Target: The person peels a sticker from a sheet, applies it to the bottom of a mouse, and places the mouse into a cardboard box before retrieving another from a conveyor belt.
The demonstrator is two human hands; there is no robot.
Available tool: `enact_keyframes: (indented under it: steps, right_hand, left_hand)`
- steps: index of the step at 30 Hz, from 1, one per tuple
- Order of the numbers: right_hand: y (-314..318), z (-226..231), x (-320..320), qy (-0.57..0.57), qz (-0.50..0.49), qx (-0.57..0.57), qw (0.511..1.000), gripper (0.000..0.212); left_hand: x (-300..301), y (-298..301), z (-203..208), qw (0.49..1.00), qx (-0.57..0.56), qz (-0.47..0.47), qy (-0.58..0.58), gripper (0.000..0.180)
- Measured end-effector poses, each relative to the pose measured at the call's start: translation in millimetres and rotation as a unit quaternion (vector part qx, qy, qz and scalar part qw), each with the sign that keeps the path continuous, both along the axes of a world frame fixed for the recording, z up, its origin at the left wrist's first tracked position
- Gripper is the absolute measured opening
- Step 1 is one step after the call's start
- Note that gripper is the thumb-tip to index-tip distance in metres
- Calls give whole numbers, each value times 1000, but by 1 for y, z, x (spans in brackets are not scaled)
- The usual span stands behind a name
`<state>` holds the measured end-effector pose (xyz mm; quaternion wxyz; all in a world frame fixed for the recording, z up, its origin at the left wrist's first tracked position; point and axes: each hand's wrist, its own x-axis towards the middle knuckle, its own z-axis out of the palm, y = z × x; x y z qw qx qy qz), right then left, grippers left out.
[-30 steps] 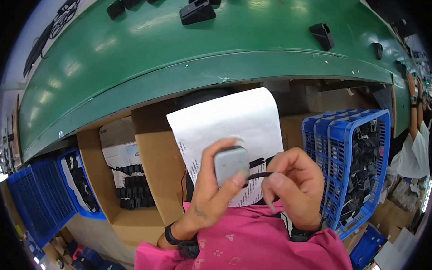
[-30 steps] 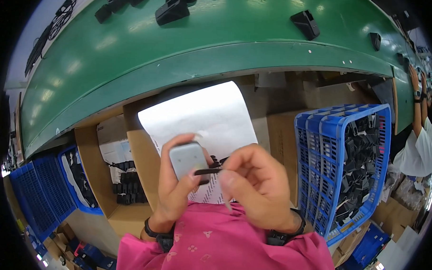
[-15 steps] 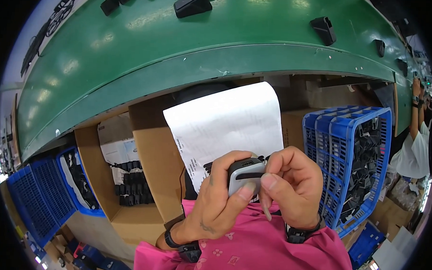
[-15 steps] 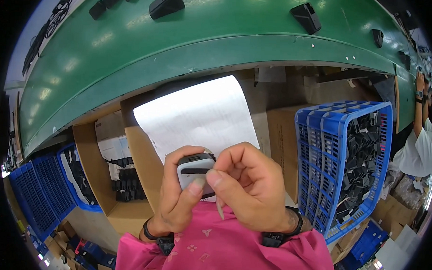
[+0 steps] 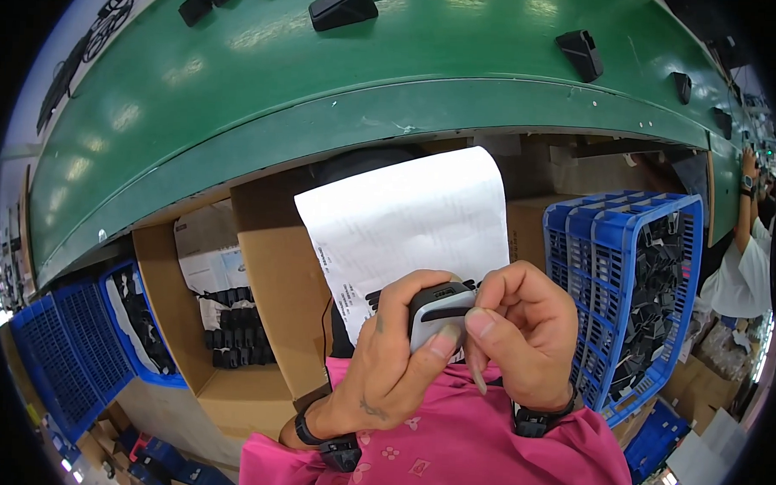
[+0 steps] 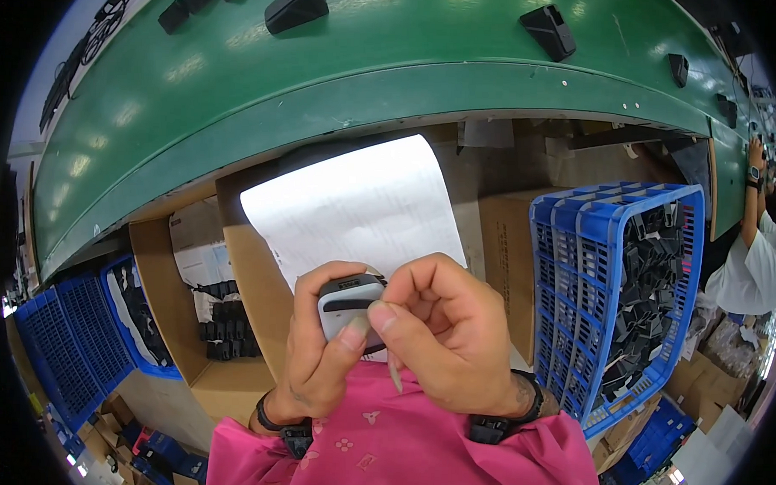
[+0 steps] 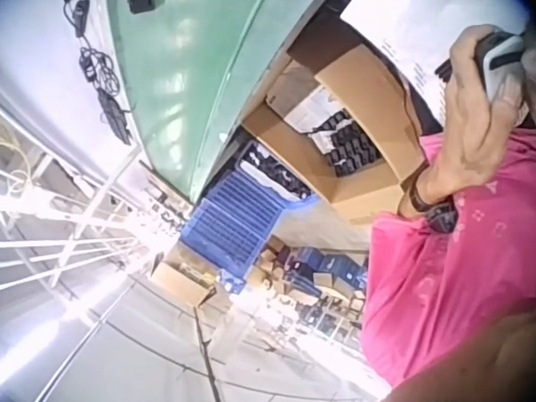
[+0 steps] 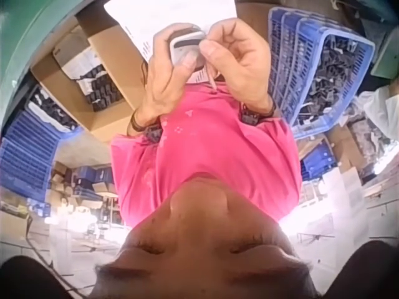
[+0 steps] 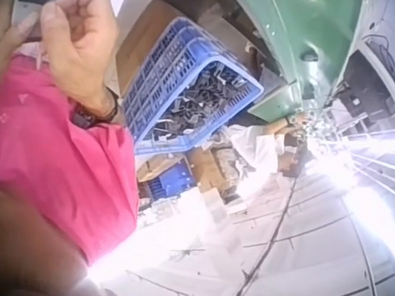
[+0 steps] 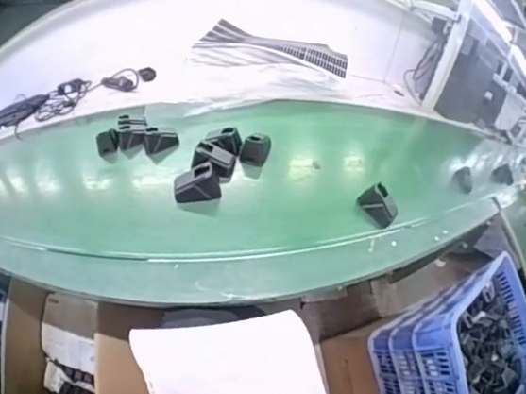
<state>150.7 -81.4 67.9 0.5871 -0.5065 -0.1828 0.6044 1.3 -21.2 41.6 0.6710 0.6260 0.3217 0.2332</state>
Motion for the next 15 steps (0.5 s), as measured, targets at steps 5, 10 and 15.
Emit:
enact_keyframes:
  steps: [5, 10, 15]
  right_hand:
    - [4, -1, -2, -5, -3, -7, 1000, 9]
    - [4, -1, -3, -13, -4, -14, 1000, 8]
    - [3, -2, -6, -11, -14, -8, 1000, 9]
  left_hand:
    - [1, 0, 0, 1000, 9, 12, 3, 42]
    - [1, 0, 0, 1000, 16, 17, 6, 42]
    - [0, -1, 3, 1000, 3, 16, 14, 41]
